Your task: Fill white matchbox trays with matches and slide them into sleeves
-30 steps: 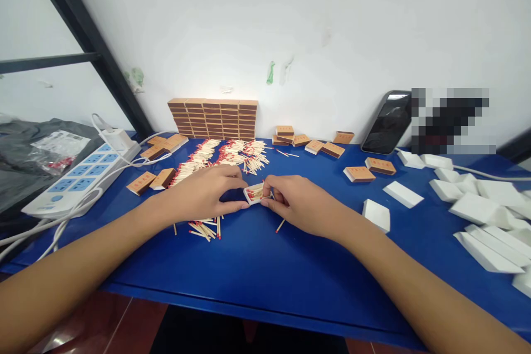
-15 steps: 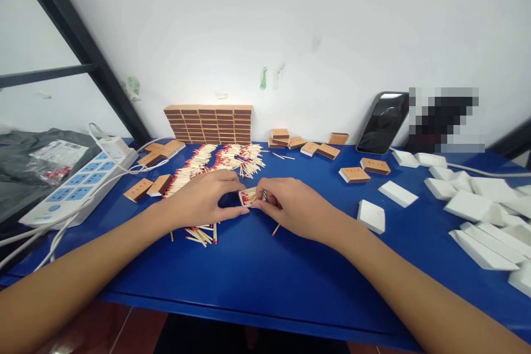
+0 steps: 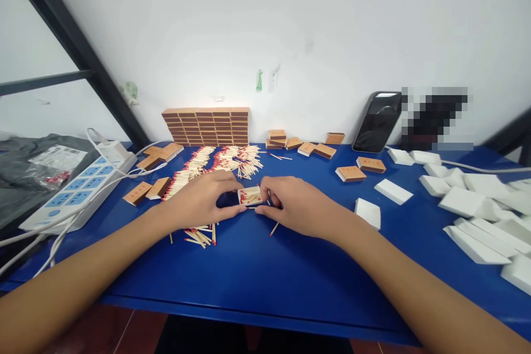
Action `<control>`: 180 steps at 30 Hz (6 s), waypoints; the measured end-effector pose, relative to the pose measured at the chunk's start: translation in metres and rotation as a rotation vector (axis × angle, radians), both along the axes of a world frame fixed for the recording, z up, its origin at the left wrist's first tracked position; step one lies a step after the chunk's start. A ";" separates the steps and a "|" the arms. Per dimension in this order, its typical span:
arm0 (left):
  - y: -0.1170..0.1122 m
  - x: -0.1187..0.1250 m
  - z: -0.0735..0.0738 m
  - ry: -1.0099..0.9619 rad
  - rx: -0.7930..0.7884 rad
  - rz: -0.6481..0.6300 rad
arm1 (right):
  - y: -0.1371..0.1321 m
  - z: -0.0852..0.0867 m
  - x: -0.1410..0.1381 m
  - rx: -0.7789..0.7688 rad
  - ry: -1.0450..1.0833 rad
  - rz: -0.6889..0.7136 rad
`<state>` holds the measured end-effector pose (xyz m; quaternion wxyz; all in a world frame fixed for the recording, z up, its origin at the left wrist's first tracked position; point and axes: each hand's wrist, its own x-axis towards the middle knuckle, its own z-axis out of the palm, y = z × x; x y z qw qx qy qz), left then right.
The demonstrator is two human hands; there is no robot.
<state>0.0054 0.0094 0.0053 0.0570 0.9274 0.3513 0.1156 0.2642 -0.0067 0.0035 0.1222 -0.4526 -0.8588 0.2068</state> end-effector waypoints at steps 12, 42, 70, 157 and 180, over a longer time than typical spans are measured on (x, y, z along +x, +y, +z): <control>0.001 -0.001 0.000 0.006 0.008 -0.020 | 0.001 0.000 0.002 -0.079 -0.024 -0.003; 0.003 -0.003 -0.001 0.016 0.024 0.039 | -0.002 0.000 -0.007 -0.015 -0.028 0.003; 0.003 -0.007 0.003 0.126 0.031 0.045 | -0.008 0.010 -0.001 -0.065 -0.098 0.032; -0.007 -0.002 0.009 0.195 0.014 0.039 | -0.008 0.007 0.003 -0.063 -0.114 0.047; -0.009 -0.002 0.010 0.212 0.019 0.044 | -0.008 0.005 0.005 -0.060 -0.130 0.044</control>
